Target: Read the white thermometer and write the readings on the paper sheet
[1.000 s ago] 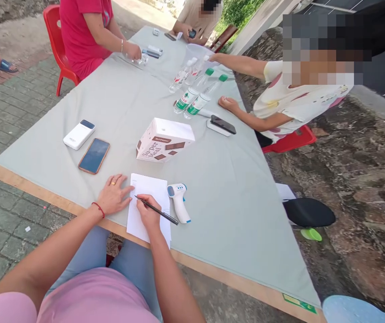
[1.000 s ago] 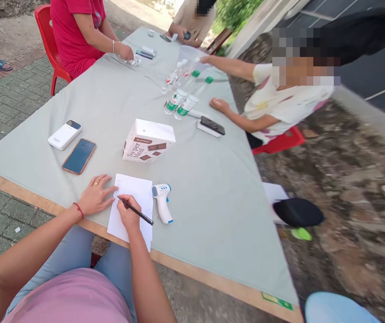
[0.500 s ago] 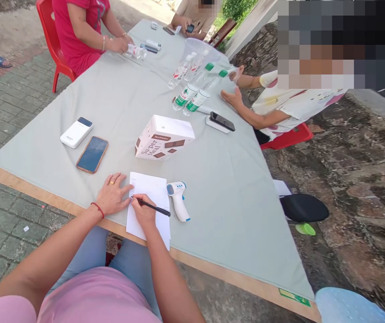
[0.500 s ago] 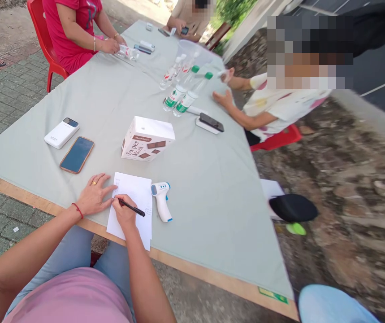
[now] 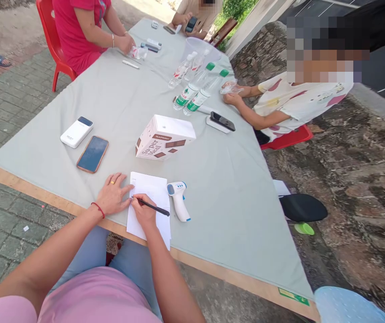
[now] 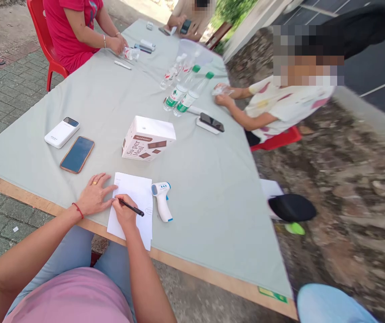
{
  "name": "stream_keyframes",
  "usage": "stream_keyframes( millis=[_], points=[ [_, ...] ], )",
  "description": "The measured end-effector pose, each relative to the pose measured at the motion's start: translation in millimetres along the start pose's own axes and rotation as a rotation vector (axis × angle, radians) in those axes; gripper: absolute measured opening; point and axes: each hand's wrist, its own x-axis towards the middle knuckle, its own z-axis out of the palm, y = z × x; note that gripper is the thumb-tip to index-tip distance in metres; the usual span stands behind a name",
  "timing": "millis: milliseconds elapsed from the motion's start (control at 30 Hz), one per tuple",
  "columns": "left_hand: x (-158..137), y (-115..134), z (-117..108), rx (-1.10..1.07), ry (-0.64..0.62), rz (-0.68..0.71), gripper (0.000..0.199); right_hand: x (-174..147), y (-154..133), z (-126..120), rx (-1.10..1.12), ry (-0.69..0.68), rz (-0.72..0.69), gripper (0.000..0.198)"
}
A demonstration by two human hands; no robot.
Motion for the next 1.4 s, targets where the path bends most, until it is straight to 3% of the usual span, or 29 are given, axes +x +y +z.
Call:
stream_keyframes(
  millis=[1400],
  points=[
    [0.1,-1.5,1.4,-0.003,0.000,0.008,0.045,0.6,4.2,0.6,-0.001,0.058,0.019,0.018]
  ],
)
